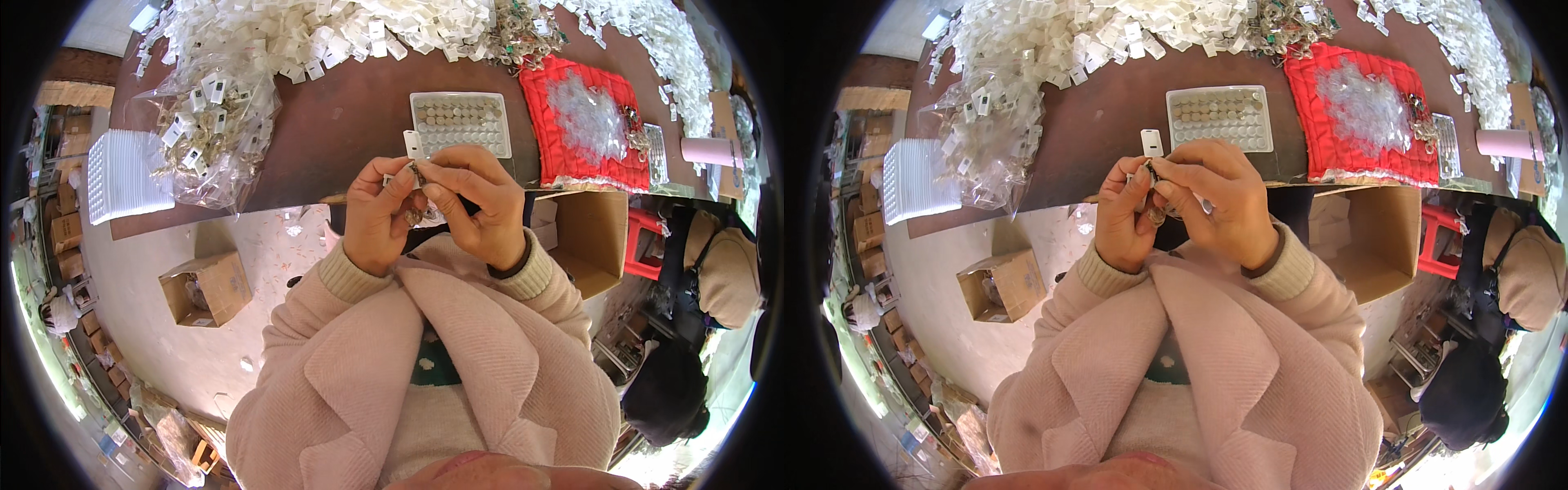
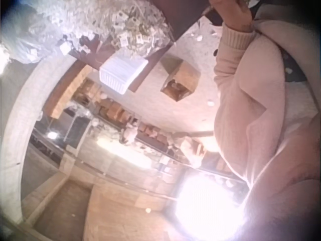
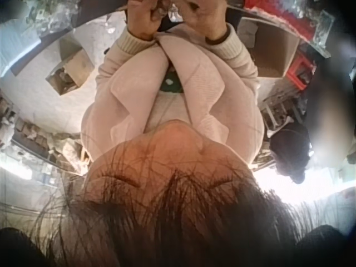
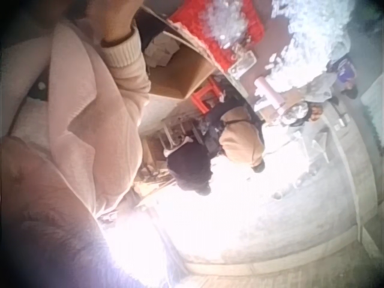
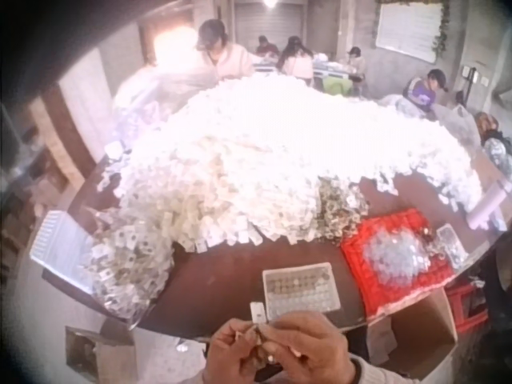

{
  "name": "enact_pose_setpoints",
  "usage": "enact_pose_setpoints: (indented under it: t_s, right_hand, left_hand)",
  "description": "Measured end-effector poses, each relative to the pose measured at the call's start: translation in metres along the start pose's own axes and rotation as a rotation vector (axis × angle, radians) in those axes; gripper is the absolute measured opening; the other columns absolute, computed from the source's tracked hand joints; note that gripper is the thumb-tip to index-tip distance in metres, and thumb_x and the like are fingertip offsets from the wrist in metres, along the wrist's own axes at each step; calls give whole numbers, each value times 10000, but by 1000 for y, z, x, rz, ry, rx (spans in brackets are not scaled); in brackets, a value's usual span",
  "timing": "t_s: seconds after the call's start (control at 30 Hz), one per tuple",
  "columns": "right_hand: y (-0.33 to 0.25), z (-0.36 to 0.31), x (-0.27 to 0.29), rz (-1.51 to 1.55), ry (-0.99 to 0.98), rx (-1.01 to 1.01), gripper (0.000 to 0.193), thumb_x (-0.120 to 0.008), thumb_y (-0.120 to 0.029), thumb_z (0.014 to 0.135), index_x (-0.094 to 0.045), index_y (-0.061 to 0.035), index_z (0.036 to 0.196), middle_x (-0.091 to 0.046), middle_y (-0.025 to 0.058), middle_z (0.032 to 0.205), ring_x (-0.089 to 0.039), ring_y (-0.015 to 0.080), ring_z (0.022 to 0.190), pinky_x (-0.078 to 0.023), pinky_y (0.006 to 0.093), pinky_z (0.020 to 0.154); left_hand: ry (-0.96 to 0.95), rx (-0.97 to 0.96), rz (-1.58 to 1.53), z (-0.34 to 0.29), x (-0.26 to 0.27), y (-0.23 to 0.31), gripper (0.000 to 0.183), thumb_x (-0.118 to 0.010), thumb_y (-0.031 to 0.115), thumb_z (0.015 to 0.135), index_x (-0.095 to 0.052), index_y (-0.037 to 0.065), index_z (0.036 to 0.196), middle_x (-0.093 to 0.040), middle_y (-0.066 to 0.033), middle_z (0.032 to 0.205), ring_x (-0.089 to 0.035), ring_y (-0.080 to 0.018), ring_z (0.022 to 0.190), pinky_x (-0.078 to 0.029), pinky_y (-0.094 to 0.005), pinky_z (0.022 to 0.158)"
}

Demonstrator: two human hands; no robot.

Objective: The person repeatedly picks small white plastic housings and metal contacts from a tray, inserts the contacts into the housings, and tests each assembly by pressing a button to light an LED. Completed units are placed into a plastic bag on the table.

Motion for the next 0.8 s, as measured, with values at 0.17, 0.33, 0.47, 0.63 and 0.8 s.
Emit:
enact_pose_setpoints:
  t_s: [0.17, 0.33, 0.47, 0.63, 0.8]
  right_hand:
    - [1, -7, -9, -24, 31, 46, 262, -767, -56, 797, -735, -26, 1056, -676, 113, 997, -647, 288, 909, -511, 378, 785]
    - [1, 0, -1, 144, 68, -141, 236, -646, -50, 952, -678, 40, 1168, -675, 114, 1104, -635, 171, 942, -517, 288, 798]
    - [18, 10, -6, 717, -72, -795, 163, -656, -60, 959, -671, 46, 1082, -692, 82, 1048, -645, 84, 918, -540, 255, 762]
    - [13, 3, -10, 574, 87, -455, 158, -723, -4, 884, -709, 20, 1039, -719, 77, 984, -664, 86, 849, -543, 244, 732]
    - [10, 4, -7, 374, 6, 51, 267, -748, 99, 752, -728, -5, 998, -705, 136, 1067, -682, 251, 1008, -544, 338, 871]
  left_hand:
    - [39, -2, 29, 0, 0, 1, 152, -684, 112, 959, -636, 37, 1083, -695, -64, 935, -639, -104, 711, -478, -170, 528]
    - [-13, 32, 6, -1, -3, 5, 163, -682, 111, 956, -635, 40, 1095, -709, -94, 961, -621, -106, 692, -464, -179, 513]
    - [-46, 91, 29, -2, -6, 4, 168, -705, 113, 932, -643, 30, 1065, -703, -127, 982, -629, -147, 717, -521, -236, 614]
    - [-61, 141, -52, -2, -6, 2, 220, -705, 160, 944, -632, 34, 1109, -669, -84, 957, -609, -138, 770, -531, -255, 719]
    - [-44, 168, -117, -5, -8, 4, 236, -654, 246, 988, -628, 60, 1130, -652, -4, 943, -608, -68, 790, -438, -137, 531]
Point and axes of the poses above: each hand's wrist, its own z-axis towards the middle knuckle, its own x-axis out of the back of the hand, y = z × x, the point moved 2 cm from there along z, towards the middle knuckle
